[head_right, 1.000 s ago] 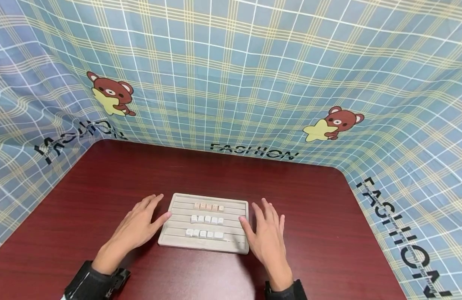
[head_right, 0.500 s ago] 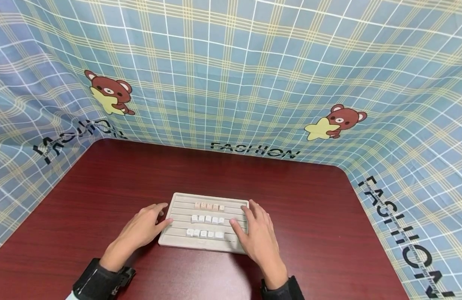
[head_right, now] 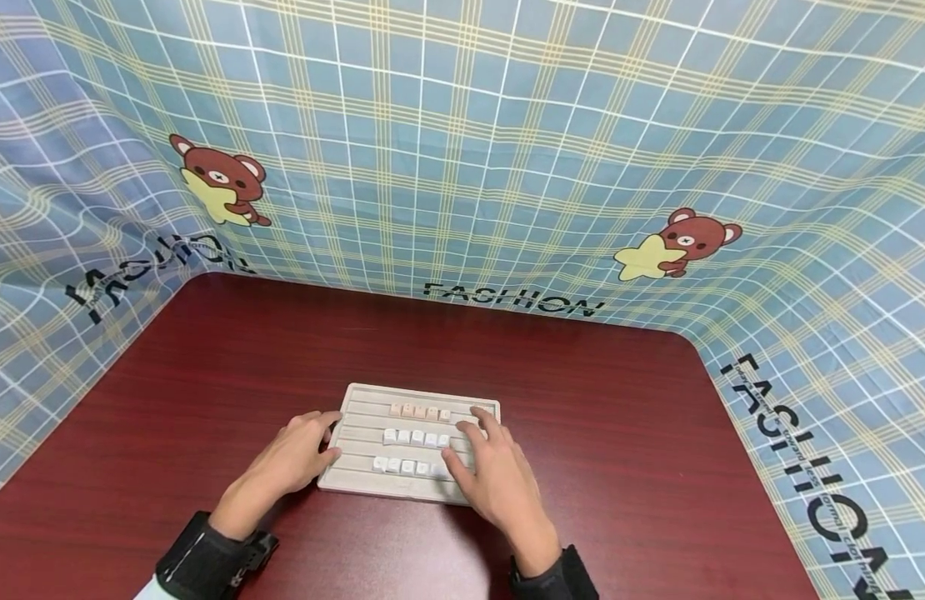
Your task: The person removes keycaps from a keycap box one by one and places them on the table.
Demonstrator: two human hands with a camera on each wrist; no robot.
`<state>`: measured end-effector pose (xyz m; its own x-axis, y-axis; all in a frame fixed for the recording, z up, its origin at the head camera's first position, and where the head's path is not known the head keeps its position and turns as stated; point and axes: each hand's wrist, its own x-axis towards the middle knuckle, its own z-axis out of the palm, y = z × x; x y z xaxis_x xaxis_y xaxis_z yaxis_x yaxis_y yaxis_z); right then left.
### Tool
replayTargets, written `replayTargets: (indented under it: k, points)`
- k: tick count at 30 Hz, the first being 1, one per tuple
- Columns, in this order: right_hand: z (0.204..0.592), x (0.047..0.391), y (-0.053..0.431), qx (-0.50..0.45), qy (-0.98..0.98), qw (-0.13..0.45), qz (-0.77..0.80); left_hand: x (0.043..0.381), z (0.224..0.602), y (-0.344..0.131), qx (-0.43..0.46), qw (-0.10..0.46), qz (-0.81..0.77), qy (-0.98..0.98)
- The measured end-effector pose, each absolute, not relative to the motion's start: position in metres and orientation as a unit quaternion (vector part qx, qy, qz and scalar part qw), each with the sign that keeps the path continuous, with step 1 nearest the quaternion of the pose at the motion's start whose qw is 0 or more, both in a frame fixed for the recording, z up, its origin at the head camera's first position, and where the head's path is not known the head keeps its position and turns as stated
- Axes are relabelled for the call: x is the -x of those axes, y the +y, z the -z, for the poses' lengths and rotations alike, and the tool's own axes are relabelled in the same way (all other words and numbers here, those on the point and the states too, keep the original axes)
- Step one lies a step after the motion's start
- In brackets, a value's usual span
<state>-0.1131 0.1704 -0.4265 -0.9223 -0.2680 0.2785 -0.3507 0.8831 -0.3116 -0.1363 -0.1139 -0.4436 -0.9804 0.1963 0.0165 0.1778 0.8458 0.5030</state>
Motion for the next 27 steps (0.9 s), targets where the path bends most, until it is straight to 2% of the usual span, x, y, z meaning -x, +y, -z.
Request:
replayTargets:
  k: [14, 27]
  points:
    - [0.430, 0.117, 0.157, -0.241, -0.955, 0.070, -0.157, 0.138, 0.441, -0.114, -0.094, 0.026, -0.255, 0.962]
    - [0.439, 0.120, 0.149, -0.245, -0.961, 0.051, -0.121, 0.138, 0.443, -0.113, -0.102, 0.020, -0.249, 0.963]
